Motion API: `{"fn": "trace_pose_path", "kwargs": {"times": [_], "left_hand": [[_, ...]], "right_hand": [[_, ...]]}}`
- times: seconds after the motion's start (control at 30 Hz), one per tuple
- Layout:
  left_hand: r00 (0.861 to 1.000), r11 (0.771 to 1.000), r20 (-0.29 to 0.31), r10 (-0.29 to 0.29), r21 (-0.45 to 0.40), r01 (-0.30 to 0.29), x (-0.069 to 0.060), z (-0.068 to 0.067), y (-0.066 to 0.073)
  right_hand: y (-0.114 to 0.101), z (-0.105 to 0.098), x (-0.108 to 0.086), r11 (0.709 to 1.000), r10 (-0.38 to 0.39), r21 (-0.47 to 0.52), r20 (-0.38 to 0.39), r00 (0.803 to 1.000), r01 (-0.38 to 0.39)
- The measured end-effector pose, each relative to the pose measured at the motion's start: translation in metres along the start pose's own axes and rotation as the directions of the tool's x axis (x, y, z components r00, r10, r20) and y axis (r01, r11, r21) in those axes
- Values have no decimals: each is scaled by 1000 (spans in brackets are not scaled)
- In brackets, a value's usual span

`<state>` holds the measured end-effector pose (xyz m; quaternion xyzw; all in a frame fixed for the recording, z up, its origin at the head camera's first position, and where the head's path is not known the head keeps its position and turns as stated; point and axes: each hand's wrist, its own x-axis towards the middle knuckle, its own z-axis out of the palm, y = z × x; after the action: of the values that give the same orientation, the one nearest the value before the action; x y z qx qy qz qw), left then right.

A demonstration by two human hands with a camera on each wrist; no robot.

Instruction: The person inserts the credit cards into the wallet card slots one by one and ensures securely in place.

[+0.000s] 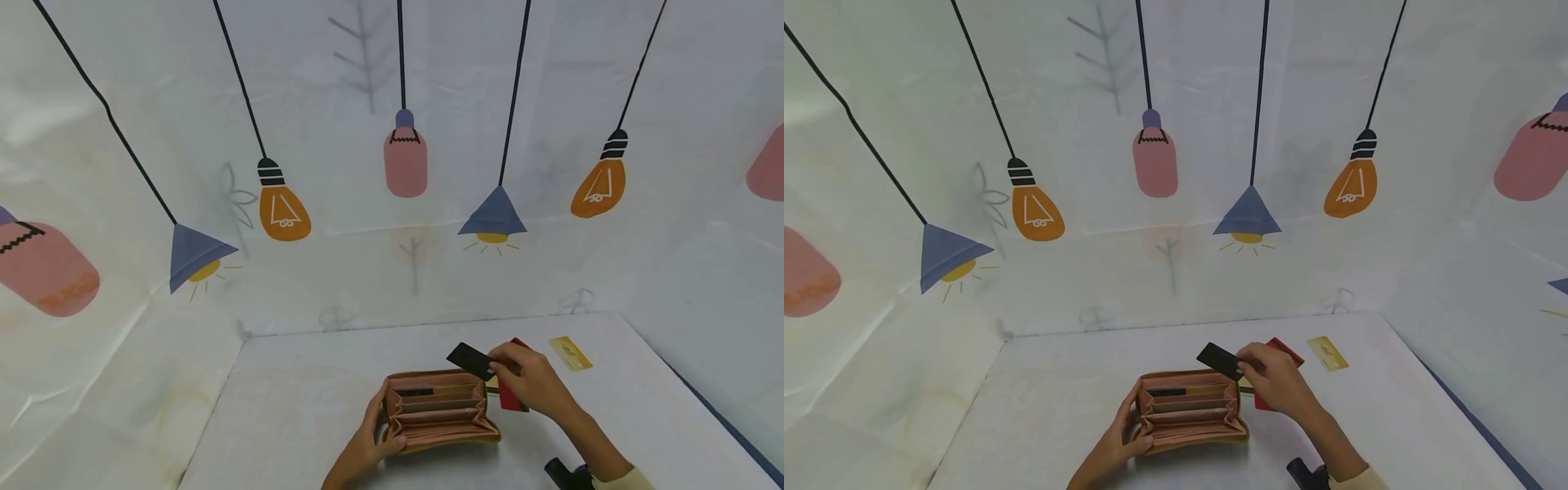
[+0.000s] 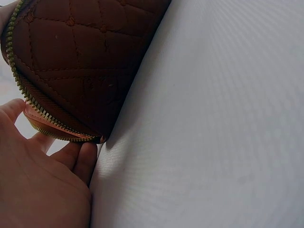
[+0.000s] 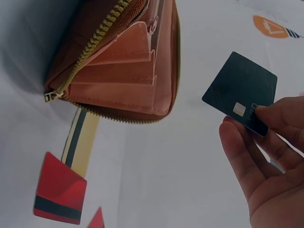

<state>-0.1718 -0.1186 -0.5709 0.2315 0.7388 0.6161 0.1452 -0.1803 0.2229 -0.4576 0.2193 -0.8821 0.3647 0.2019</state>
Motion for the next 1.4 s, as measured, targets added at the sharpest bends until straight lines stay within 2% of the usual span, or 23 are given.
{"fn": "trace_pose_path", "kwargs": {"times": [0.2,0.63,0.8,1.0,1.4], "left_hand": [[1000,1000,-2,-12,-7,12,0,0,0],[1000,1000,-5,-7,-19,6,0,0,-3],[1000,999,2,-13,-31,13,0,0,-3],[1000,1000,2,-22,-20,22,0,1,-1],[1000,1000,7,3,-19,-2,0,2,-3]], "right_hand": [[-3,4,6,1000,31,-1,33,999,-31],[-2,13,12,999,-29,-39,36,999,30],[-1,16,14,997,-53,-58,16,998,54],[3,22,13,996,-80,-50,-6,997,80],[7,32,13,992,-118,-42,-1,993,118]]}}
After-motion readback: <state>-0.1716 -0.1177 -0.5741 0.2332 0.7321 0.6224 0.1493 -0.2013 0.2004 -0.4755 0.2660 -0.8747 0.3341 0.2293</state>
